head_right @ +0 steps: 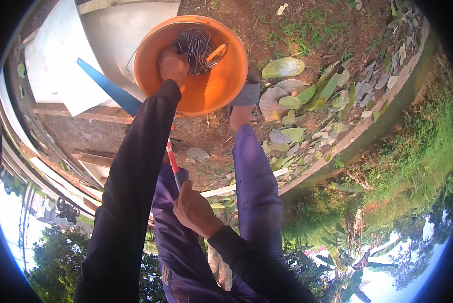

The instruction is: The person assembles a wooden frame by positioning wooden planks and securing them with nails. They use a hammer to drive nails into the frame and retrieve additional nails from an orange bucket.

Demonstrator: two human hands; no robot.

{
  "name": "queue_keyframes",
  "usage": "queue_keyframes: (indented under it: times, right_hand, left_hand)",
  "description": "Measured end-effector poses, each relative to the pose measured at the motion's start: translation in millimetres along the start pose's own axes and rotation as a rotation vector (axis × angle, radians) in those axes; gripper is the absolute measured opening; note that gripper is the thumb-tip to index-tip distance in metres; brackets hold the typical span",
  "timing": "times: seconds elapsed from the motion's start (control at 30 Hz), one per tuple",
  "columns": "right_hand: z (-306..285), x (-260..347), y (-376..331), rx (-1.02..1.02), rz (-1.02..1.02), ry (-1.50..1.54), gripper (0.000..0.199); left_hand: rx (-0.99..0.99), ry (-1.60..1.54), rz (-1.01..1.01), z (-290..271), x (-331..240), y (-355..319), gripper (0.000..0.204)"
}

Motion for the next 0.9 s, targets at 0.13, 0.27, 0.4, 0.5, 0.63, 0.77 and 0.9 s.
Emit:
queue_keyframes:
  times: [0.13,0.27,0.4,0.5,0.63,0.77,0.9]
  right_hand:
    - [8.6,1.1,-0.1,-0.039,0.078,0.22,0.036]
    - [13.5,-4.3,2.2,-0.051,0.116,0.23,0.039]
    - [12.6,-3.3,2.8,-0.041,0.191,0.36,0.042]
    - [18.5,-2.2,1.4,-0.098,0.162,0.38,0.028]
    - [19.5,-3.8,1.2,-0.14,0.133,0.366,0.025]
    - [16.6,-1.8,-0.7,-0.146,0.158,0.336,0.022]
    - [36.9,0.7,-1.6,-0.072,0.114,0.221,0.02]
  left_hand:
    - [-0.011,-0.044,0.27,-4.3,16.6,2.0,0.023]
    - [0.56,-0.37,0.24,-6.8,-9.4,-25.4,0.02]
    - [0.473,-0.342,0.338,-2.0,-13.6,-52.3,0.018]
    - [0.409,-0.305,0.158,-6.0,-13.6,-52.2,0.022]
    - [0.22,-0.32,0.232,-14.4,-17.2,-48.1,0.022]
    - [-0.016,-0.044,0.289,-17.2,-15.0,-22.6,0.023]
    - [-0.053,0.107,0.227,-10.1,-10.0,-1.2,0.03]
Point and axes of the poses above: each hand's wrist, its own y-axis towards the middle knuckle, its own z-axis out of the palm, x = y × z, the point moved 1 cm from there along y, towards the middle knuckle, and after that the axes turned 9 degrees about x, right-handed, at the moved point
